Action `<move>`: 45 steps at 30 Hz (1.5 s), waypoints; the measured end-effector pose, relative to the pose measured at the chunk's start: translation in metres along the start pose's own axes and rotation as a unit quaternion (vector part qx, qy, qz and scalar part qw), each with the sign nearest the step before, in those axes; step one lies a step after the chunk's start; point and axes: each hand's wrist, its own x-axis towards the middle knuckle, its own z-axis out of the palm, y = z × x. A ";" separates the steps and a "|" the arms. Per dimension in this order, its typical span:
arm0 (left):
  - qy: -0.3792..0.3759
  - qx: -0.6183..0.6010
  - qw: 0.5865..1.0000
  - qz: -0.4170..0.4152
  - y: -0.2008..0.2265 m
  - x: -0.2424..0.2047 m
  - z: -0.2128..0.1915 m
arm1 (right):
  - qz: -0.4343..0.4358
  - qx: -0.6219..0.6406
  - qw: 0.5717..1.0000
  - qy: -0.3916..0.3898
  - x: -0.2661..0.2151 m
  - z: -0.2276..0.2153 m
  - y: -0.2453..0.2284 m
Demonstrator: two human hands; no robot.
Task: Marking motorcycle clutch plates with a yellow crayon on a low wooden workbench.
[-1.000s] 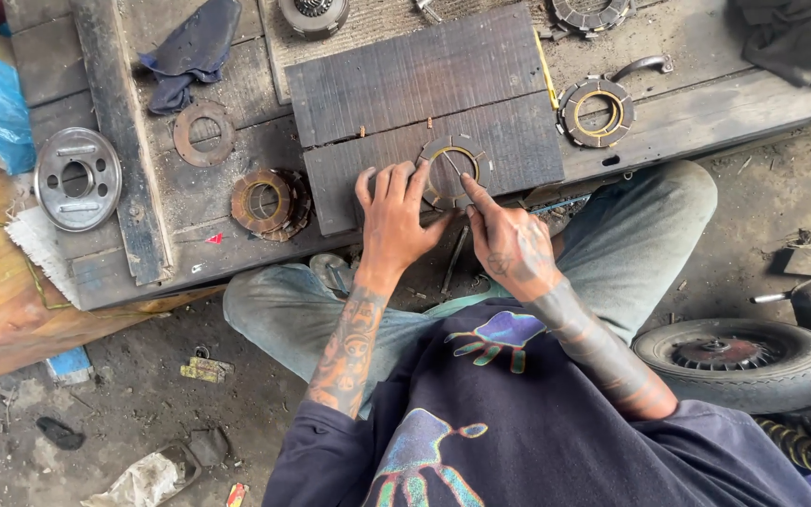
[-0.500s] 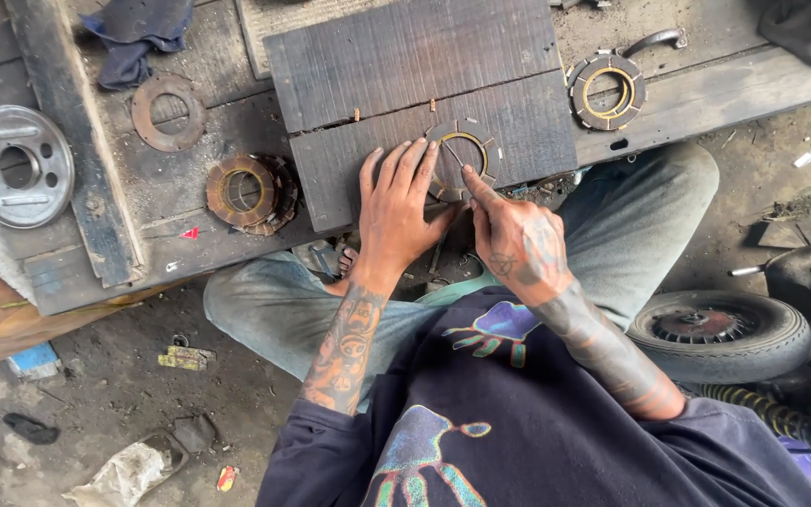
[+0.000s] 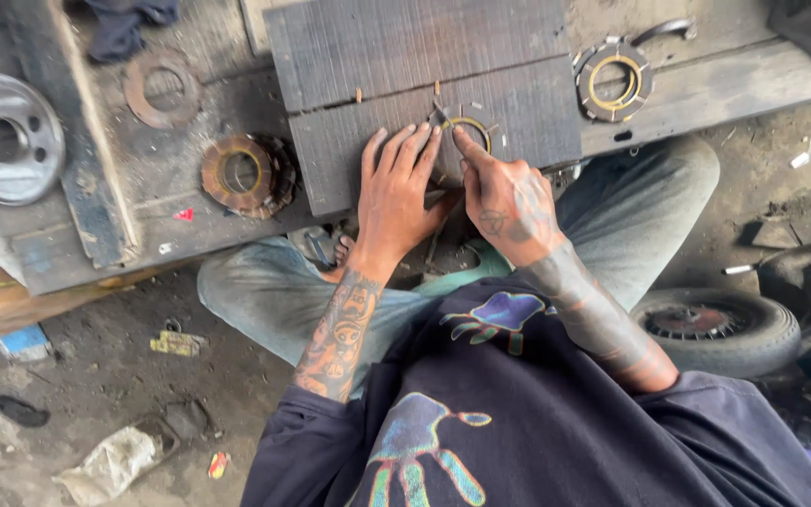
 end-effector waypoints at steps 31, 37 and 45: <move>-0.107 0.041 0.989 0.092 -0.020 0.029 -0.022 | -0.105 -0.047 0.988 0.103 -0.026 0.034 0.030; -0.101 0.049 0.988 0.104 -0.030 0.025 -0.011 | -0.145 -0.060 0.978 0.136 -0.030 0.033 0.037; -0.021 0.024 0.996 0.088 -0.014 0.010 -0.014 | -0.106 -0.015 0.989 0.102 -0.048 0.003 0.038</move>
